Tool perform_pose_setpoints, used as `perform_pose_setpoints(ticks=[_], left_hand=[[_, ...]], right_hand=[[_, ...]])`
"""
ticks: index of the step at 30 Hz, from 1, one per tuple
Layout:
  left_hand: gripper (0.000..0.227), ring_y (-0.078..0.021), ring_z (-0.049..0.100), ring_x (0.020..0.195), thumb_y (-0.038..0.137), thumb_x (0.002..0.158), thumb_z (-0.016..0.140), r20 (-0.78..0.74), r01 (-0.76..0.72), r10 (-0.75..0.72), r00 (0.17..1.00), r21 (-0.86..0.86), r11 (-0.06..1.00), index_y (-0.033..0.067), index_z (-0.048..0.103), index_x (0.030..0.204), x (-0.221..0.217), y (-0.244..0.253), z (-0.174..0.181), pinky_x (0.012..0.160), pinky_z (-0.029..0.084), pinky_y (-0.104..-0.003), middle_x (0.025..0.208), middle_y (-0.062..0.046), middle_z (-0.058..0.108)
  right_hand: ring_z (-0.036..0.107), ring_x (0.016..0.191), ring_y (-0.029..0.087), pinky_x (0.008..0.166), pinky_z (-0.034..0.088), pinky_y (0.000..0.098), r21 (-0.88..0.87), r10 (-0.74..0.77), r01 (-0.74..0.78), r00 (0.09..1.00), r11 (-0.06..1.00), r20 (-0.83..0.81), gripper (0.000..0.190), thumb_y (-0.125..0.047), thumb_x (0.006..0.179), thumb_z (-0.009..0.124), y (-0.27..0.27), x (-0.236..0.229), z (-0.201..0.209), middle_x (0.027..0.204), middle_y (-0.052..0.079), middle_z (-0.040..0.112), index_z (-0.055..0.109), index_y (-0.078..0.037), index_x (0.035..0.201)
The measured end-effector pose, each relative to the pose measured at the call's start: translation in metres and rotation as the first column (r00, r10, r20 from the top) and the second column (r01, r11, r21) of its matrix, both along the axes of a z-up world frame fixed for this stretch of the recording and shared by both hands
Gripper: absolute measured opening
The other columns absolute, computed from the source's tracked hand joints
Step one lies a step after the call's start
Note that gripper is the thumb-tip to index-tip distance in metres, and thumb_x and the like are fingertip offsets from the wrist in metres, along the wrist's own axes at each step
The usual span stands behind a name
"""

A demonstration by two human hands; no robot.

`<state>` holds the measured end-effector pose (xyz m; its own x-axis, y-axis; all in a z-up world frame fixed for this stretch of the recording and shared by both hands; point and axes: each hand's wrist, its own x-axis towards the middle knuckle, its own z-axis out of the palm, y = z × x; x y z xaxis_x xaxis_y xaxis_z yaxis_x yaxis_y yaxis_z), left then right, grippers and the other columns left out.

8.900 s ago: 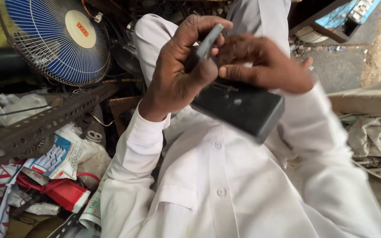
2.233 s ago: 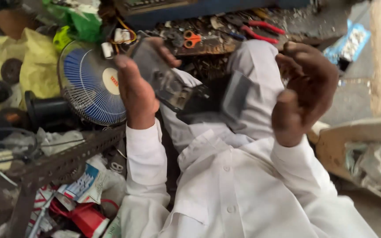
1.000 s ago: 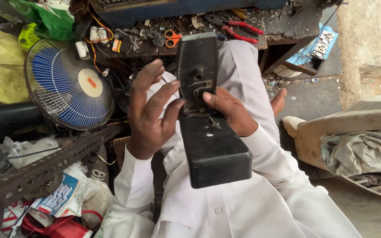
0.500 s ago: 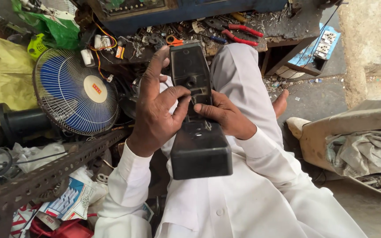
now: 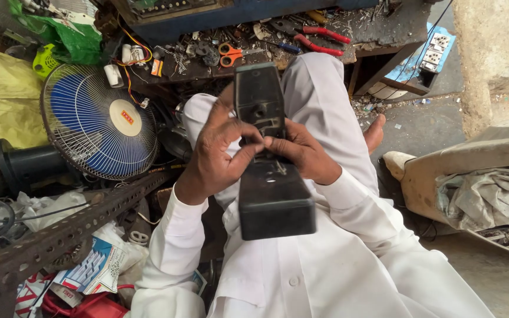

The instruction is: Repairing a black plastic foot pedal by opening the enclosure and inspecting internal components.

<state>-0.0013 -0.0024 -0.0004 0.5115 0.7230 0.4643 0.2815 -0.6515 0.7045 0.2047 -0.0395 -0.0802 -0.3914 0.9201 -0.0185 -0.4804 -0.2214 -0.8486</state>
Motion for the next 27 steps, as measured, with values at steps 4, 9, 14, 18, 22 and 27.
perform_pose_setpoints(ticks=[4, 9, 14, 18, 22, 27], left_hand=[[0.022, -0.038, 0.053, 0.143, 0.004, 0.086, 0.083, 0.009, 0.004, -0.004, 1.0, -0.005, 1.0, 0.0044, 0.071, 0.104, -0.006, -0.013, -0.012, 0.111, 0.054, -0.044, 0.161, -0.02, 0.036], [0.058, -0.0271, 0.056, 0.132, 0.056, 0.1, 0.069, 0.493, 0.126, 0.016, 0.87, -0.254, 0.959, 0.0144, 0.058, 0.139, 0.003, -0.031, -0.023, 0.107, 0.053, -0.04, 0.165, -0.018, 0.036], [0.115, -0.0228, 0.035, 0.157, 0.08, 0.079, 0.063, 0.469, 0.236, -0.218, 0.856, 0.022, 0.972, 0.0228, 0.02, 0.17, 0.015, -0.038, -0.007, 0.126, 0.037, -0.043, 0.17, -0.008, 0.022], [0.093, -0.0293, 0.041, 0.156, 0.065, 0.098, 0.063, 0.639, 0.23, 0.097, 0.763, -0.408, 0.883, 0.0078, 0.026, 0.161, 0.009, -0.032, -0.022, 0.133, 0.033, -0.04, 0.163, -0.019, 0.038], [0.041, -0.0157, 0.064, 0.111, 0.037, 0.117, 0.053, 0.435, 0.007, 0.195, 0.879, -0.42, 0.907, 0.0046, 0.051, 0.143, 0.013, -0.017, -0.034, 0.099, 0.053, -0.028, 0.124, -0.01, 0.067], [0.031, -0.0073, 0.058, 0.093, 0.029, 0.117, 0.047, 0.508, -0.079, 0.29, 0.811, -0.397, 0.915, 0.0024, 0.06, 0.128, 0.025, -0.007, -0.037, 0.086, 0.05, -0.025, 0.105, 0.0, 0.064]], right_hand=[[0.064, 0.107, 0.012, 0.095, 0.052, 0.0276, -0.001, -0.06, 0.06, 0.998, 0.998, 0.032, 0.039, -0.021, 0.104, 0.064, 0.001, 0.007, 0.014, 0.118, 0.005, 0.068, 0.058, 0.002, 0.134], [0.067, 0.11, 0.014, 0.097, 0.054, 0.0292, -0.008, -0.082, 0.082, 0.997, 0.997, 0.002, 0.041, -0.023, 0.101, 0.063, 0.003, 0.004, 0.019, 0.119, 0.005, 0.071, 0.056, 0.0, 0.134], [0.061, 0.107, 0.011, 0.096, 0.05, 0.0284, 0.038, -0.035, 0.031, 0.995, 0.999, 0.09, 0.041, -0.024, 0.106, 0.063, 0.001, 0.006, 0.007, 0.117, 0.003, 0.067, 0.057, 0.001, 0.138], [0.061, 0.104, 0.011, 0.093, 0.05, 0.0281, 0.06, 0.149, -0.163, 0.97, 0.985, 0.192, 0.038, -0.025, 0.106, 0.063, 0.005, 0.005, 0.011, 0.112, 0.003, 0.067, 0.059, 0.002, 0.133], [0.064, 0.102, 0.011, 0.09, 0.053, 0.028, 0.1, 0.044, -0.073, 0.963, 0.992, 0.266, 0.033, -0.021, 0.103, 0.065, 0.002, -0.008, 0.015, 0.11, 0.003, 0.07, 0.061, -0.001, 0.128], [0.067, 0.096, 0.015, 0.085, 0.055, 0.0305, 0.613, -0.574, 0.263, 0.722, 0.745, 0.387, 0.028, -0.006, 0.096, 0.077, 0.003, 0.002, 0.039, 0.109, 0.008, 0.07, 0.066, -0.003, 0.121]])
